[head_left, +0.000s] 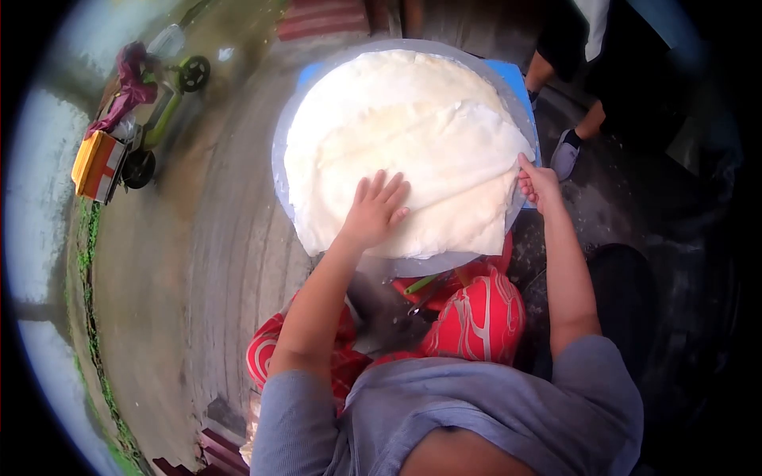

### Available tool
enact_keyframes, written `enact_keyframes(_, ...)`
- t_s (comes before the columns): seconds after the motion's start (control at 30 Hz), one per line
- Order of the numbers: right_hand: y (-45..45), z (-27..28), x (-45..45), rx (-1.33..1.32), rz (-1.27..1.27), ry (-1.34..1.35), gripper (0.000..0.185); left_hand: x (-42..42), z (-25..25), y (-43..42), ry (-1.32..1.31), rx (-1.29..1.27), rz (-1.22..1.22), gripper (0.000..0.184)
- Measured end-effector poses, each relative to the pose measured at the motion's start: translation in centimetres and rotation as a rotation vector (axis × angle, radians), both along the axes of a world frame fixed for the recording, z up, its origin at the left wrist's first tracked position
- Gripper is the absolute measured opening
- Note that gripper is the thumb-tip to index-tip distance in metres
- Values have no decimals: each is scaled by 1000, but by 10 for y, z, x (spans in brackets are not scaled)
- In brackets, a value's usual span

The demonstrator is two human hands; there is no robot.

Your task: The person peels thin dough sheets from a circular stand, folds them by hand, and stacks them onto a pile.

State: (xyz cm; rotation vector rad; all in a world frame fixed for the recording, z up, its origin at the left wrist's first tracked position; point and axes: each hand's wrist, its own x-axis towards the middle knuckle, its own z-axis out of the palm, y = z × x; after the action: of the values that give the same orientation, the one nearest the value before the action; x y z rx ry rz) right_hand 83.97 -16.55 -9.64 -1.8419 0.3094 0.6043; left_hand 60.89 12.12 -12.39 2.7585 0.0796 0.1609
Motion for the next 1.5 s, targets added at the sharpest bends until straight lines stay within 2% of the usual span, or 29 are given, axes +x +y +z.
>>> enact_keyframes(0.07, -2, -3, 7, 19, -32, -27, 32, 15, 2, 8, 46, 211, -102, 52)
enact_keyframes(0.13, -6, -14, 15, 226, -53, -35, 23, 27, 7, 24, 48, 284, -100, 54)
enact_keyframes(0.2, -9, -14, 19, 278, -79, 6, 19, 35, 17, 38, 40, 412, -111, 55)
enact_keyframes(0.23, -10, -12, 18, 333, -98, 44, 16, 40, 19, 45, -48, 399, -108, 52)
enact_keyframes(0.27, -9, -12, 18, 335, -103, 42, 16, 45, 22, 53, 1, 417, -85, 42)
enact_keyframes(0.37, -4, -10, 11, 394, -139, -55, 14, 61, 18, 69, -101, 335, -31, 37)
enact_keyframes(0.43, -3, -8, 7, 442, -150, -53, 15, 75, 15, 76, -2, 23, 123, 34)
enact_keyframes(0.5, -2, -9, 5, 454, -153, -39, 15, 89, 23, 74, 47, -240, 267, 53)
enact_keyframes(0.53, -3, -11, 5, 473, -155, -36, 16, 94, 29, 71, 55, -313, 336, 61)
enact_keyframes(0.57, -3, -13, 4, 468, -144, -42, 16, 99, 24, 74, 71, -279, 345, 68)
enact_keyframes(0.6, -3, -5, 1, 472, -135, -26, 16, 102, 27, 71, 58, -208, 353, 66)
enact_keyframes(0.67, -2, -7, 0, 454, -135, -45, 15, 109, 27, 73, 123, -219, 350, 41)
enact_keyframes(0.7, -1, -8, 1, 454, -133, -42, 15, 111, 24, 72, 54, -224, 352, 28)
enact_keyframes(0.73, -1, -9, 1, 434, -131, -43, 15, 116, 23, 75, 29, -231, 343, 28)
enact_keyframes(0.8, 0, -9, 1, 460, -131, -55, 16, 123, 25, 81, 180, -330, 400, 20)
enact_keyframes(0.83, -1, -7, 5, 455, -121, -62, 16, 124, 28, 80, 129, -301, 389, 14)
enact_keyframes(0.93, 2, -6, -1, 433, -191, -43, 15, 139, 8, 101, -30, -427, 318, 11)
enact_keyframes(0.97, 1, -5, -1, 452, -180, -51, 13, 147, -7, 111, -189, -516, 298, 13)
enact_keyframes(1.0, 2, -11, -2, 530, -175, -99, 11, 141, 26, 105, -133, -436, 460, 17)
enact_keyframes(1.07, 3, -15, -1, 553, -227, -150, 9, 144, 38, 103, -158, -250, 664, 20)
enact_keyframes(1.13, 7, -12, -3, 542, -230, -183, 8, 140, 38, 97, -199, -308, 689, 20)
enact_keyframes(1.23, 14, 4, -6, 539, -199, -67, 13, 112, 27, 63, -322, -70, 417, 30)
enact_keyframes(1.27, 18, 8, -5, 421, -160, -45, 16, 99, 27, 45, -353, 20, 318, 34)
enact_keyframes(1.3, 20, 11, -4, 302, -120, -24, 19, 85, 22, 24, -368, -20, 214, 46)
enact_keyframes(1.33, 21, 12, -2, 301, -122, -10, 19, 69, 18, 2, -381, -63, 109, 58)
enact_keyframes(1.4, 23, 16, 4, 359, 23, -98, 23, 37, 30, -38, -202, -12, 48, 82)
enact_keyframes(1.43, 25, 26, 4, 461, 47, -132, 24, 26, 31, -43, -198, -11, 49, 82)
enact_keyframes(1.47, 24, 40, 2, 461, 49, -128, 24, 15, 31, -46, -101, -5, 155, 88)
enact_keyframes(1.5, 25, 59, -3, 616, 66, -208, 23, 5, 31, -48, -2, 0, 265, 94)
